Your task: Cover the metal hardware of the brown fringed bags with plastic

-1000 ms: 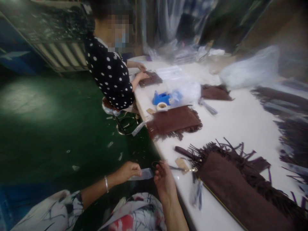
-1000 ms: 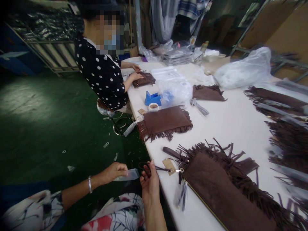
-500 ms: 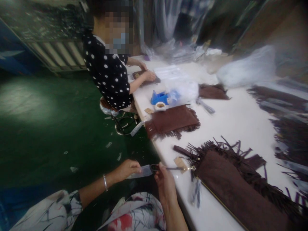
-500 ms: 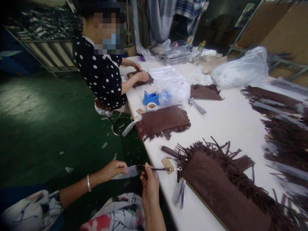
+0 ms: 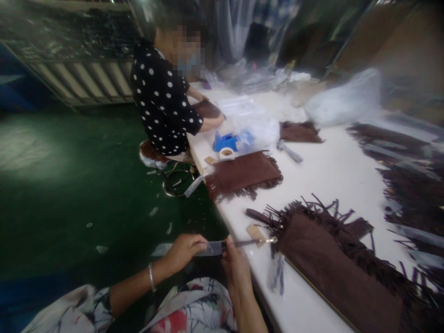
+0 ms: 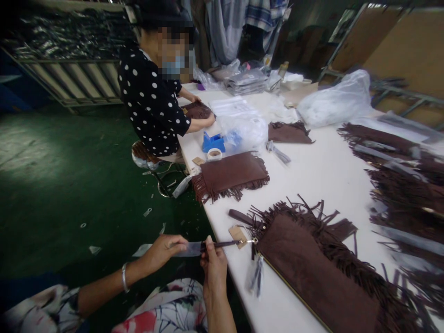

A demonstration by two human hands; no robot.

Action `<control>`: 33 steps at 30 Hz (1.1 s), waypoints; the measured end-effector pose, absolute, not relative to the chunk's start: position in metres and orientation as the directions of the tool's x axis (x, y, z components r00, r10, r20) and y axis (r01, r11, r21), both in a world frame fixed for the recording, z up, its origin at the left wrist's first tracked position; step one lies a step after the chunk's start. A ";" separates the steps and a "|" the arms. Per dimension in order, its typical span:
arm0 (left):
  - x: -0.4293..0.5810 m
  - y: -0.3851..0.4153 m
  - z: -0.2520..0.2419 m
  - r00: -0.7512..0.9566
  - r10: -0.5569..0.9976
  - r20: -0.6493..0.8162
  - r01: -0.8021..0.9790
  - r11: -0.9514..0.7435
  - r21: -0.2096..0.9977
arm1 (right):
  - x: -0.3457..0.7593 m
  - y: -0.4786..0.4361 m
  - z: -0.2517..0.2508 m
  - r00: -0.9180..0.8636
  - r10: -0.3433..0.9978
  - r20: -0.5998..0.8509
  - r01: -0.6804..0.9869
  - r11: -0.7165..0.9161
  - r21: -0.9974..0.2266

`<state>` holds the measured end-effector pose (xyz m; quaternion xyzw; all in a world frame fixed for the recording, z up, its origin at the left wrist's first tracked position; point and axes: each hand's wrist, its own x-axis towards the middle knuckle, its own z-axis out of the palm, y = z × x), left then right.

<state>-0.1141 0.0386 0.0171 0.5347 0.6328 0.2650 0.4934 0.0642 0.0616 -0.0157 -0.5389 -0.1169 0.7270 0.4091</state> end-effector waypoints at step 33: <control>-0.095 0.030 0.011 0.100 0.867 -0.488 0.440 0.401 0.803 | 0.183 0.054 0.013 -0.151 0.980 0.132 0.954 0.180 -0.240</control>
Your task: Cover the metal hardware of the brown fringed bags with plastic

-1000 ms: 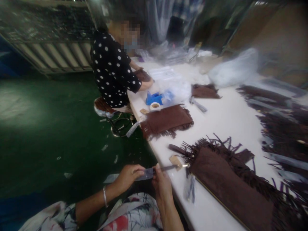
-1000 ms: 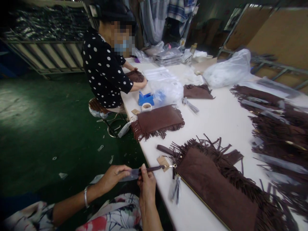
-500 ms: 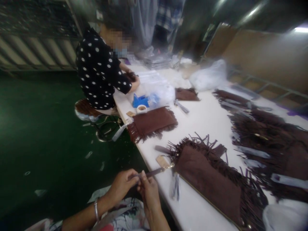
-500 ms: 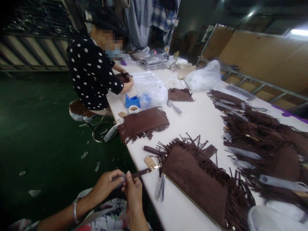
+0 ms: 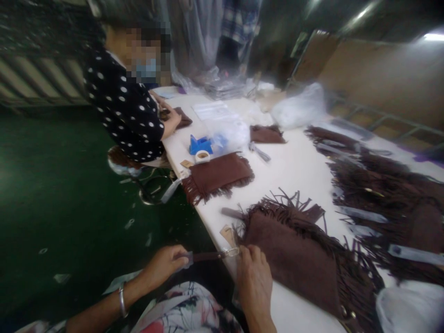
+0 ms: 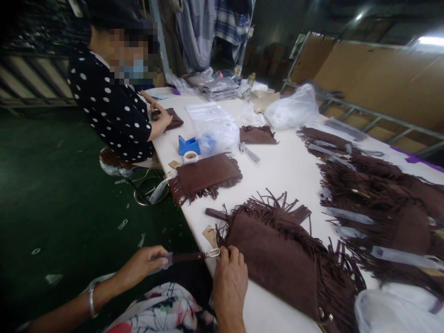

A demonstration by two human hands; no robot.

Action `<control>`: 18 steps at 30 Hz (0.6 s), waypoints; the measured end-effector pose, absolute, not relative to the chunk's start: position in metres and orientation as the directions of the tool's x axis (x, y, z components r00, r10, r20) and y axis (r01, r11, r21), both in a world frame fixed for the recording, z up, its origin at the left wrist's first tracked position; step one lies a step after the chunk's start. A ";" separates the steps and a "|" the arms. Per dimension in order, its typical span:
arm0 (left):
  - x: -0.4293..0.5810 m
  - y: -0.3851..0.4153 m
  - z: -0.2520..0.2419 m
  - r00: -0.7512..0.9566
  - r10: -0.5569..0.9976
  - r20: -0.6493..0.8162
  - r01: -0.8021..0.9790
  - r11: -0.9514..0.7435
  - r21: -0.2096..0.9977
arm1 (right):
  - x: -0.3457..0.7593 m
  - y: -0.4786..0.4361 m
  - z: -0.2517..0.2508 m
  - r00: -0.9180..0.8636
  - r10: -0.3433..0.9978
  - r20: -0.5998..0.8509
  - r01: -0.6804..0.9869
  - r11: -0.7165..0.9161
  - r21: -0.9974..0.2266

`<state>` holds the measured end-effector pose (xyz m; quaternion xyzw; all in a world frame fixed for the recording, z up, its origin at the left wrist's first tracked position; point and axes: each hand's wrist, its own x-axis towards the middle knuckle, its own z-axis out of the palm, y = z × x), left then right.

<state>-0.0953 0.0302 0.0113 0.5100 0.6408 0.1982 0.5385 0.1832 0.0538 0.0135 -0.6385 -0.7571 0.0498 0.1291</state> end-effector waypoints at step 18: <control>0.000 0.054 -0.028 0.163 0.829 -0.535 -0.001 0.542 0.840 | 0.195 0.057 0.006 -0.175 0.979 0.107 0.878 0.204 -0.432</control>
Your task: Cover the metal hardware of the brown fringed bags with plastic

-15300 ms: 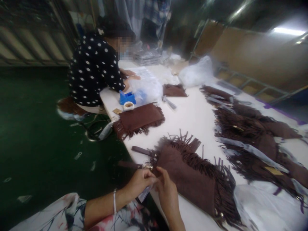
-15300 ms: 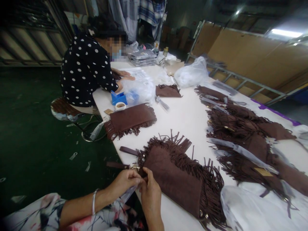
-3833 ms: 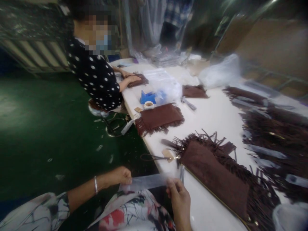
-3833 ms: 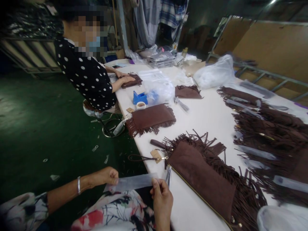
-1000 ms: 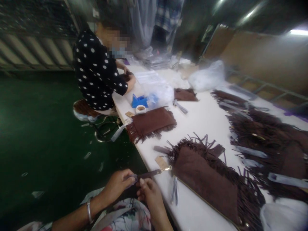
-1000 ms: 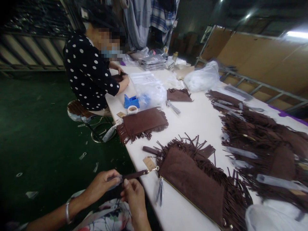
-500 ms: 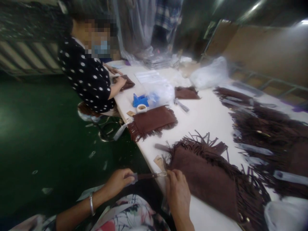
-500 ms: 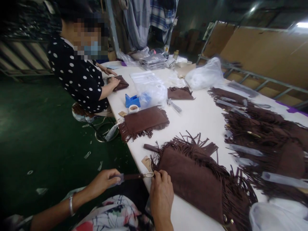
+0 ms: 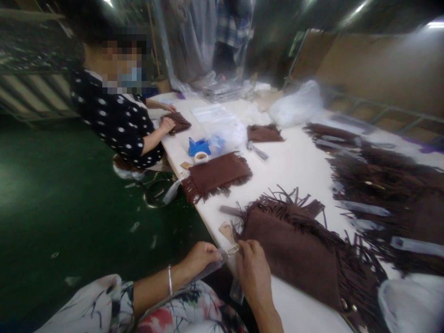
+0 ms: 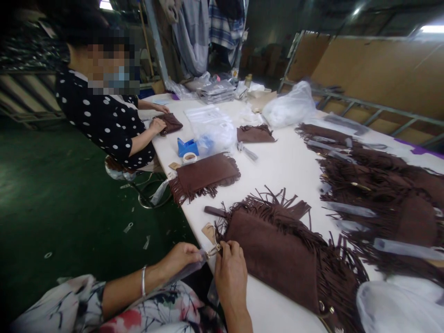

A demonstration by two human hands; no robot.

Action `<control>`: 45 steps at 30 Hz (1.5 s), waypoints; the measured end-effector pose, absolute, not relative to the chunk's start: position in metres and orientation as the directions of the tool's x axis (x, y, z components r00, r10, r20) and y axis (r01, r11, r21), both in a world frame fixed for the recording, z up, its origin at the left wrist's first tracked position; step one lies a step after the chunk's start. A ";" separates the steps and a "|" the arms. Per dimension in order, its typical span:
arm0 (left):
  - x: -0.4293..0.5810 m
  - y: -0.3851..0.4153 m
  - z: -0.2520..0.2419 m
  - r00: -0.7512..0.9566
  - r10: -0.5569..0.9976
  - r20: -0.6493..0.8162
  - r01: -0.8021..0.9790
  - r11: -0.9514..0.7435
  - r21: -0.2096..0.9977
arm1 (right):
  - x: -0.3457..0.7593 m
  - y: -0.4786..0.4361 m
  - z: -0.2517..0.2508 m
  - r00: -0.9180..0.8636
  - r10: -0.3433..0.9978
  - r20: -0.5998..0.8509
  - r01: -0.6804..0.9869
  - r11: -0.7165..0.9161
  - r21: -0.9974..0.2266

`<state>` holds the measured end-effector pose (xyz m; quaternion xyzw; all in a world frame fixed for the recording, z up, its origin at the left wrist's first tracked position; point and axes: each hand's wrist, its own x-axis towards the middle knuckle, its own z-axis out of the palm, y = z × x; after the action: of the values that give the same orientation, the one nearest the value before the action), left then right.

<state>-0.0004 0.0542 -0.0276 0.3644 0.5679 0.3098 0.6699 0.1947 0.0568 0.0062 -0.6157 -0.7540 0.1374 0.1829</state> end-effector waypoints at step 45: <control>0.034 0.077 0.020 0.283 0.710 -0.645 0.025 0.667 0.744 | 0.206 0.064 -0.003 -0.087 0.988 0.126 0.855 0.139 -0.500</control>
<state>0.0345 0.0771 0.0198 0.3333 0.5508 0.2351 0.7282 0.2060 0.0643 -0.0026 -0.6385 -0.7217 0.1510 0.2207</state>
